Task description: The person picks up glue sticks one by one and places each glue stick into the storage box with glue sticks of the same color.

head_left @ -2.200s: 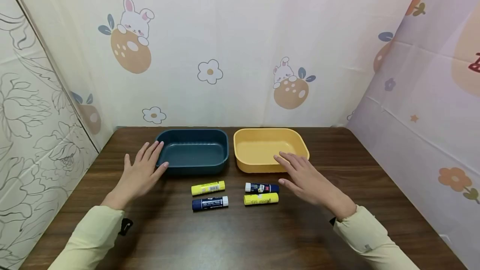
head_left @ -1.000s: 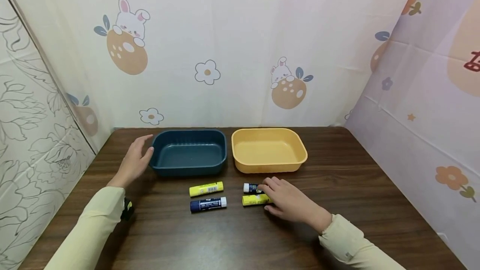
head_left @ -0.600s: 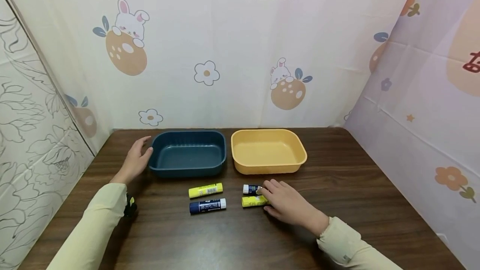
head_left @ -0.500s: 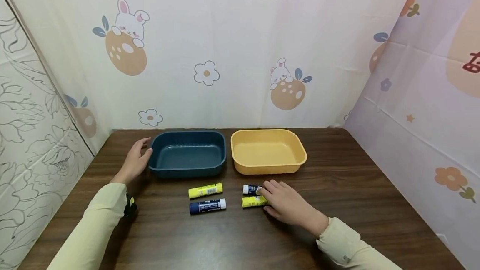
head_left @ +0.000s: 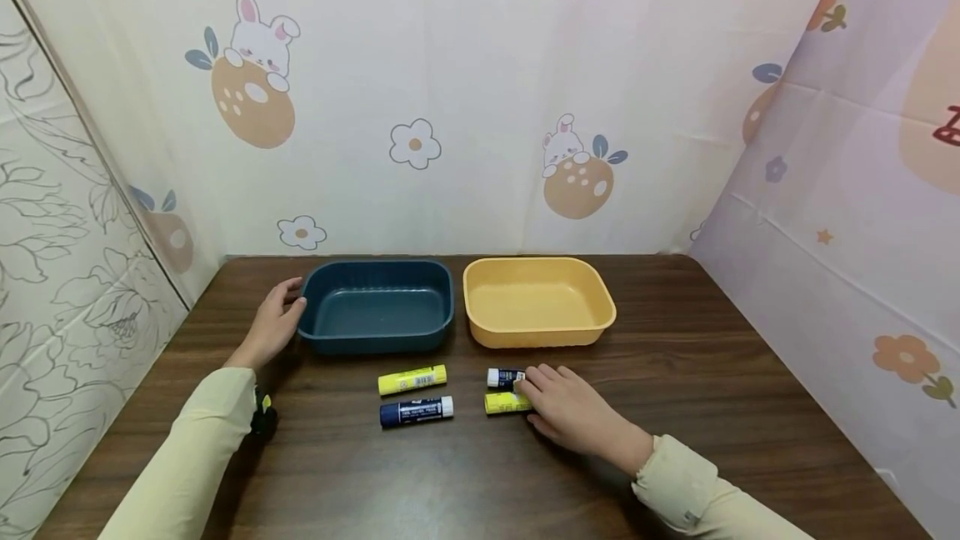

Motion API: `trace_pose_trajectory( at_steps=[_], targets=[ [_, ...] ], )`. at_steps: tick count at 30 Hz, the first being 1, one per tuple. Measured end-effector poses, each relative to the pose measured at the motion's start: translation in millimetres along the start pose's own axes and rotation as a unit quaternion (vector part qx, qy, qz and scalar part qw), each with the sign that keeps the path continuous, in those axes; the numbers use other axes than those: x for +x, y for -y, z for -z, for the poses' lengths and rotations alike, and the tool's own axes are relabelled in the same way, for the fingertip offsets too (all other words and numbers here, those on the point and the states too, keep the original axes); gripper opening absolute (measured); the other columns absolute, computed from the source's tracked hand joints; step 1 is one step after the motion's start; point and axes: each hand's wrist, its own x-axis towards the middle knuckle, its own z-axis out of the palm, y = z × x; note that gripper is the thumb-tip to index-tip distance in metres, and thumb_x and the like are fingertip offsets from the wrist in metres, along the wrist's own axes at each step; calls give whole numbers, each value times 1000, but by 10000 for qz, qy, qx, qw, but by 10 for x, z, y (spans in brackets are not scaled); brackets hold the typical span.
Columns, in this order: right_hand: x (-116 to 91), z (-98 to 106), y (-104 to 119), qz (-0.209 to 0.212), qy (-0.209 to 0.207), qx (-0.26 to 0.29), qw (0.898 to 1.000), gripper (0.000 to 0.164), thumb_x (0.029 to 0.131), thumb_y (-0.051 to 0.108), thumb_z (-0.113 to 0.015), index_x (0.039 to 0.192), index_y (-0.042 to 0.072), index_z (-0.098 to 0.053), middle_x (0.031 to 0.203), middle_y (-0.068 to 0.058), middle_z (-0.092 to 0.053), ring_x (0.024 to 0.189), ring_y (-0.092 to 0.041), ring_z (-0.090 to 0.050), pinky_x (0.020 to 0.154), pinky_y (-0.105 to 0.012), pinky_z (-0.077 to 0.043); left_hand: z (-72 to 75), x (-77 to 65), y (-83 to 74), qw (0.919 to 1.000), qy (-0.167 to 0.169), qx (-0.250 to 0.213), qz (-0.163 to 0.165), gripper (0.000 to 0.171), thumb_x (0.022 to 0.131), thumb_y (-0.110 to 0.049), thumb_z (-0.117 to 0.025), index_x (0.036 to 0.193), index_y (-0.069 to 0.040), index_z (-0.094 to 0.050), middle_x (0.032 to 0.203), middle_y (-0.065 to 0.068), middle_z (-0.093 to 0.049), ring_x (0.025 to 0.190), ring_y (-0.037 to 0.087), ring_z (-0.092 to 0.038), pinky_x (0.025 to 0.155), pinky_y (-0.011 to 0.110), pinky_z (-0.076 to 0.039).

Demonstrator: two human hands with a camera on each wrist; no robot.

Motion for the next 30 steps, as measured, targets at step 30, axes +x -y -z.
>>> trace_pose_trajectory(
  at_steps=[30],
  targets=[
    [32, -71, 56, 234, -447, -265, 9984, 11, 83, 8, -56, 95, 7, -54, 86, -2, -49, 75, -18, -47, 60, -30, -43, -17, -21, -36, 9995, 17, -133, 299, 49, 104, -20, -33, 144, 8, -28, 139, 31, -37, 127, 43, -37, 101, 57, -32]
  ],
)
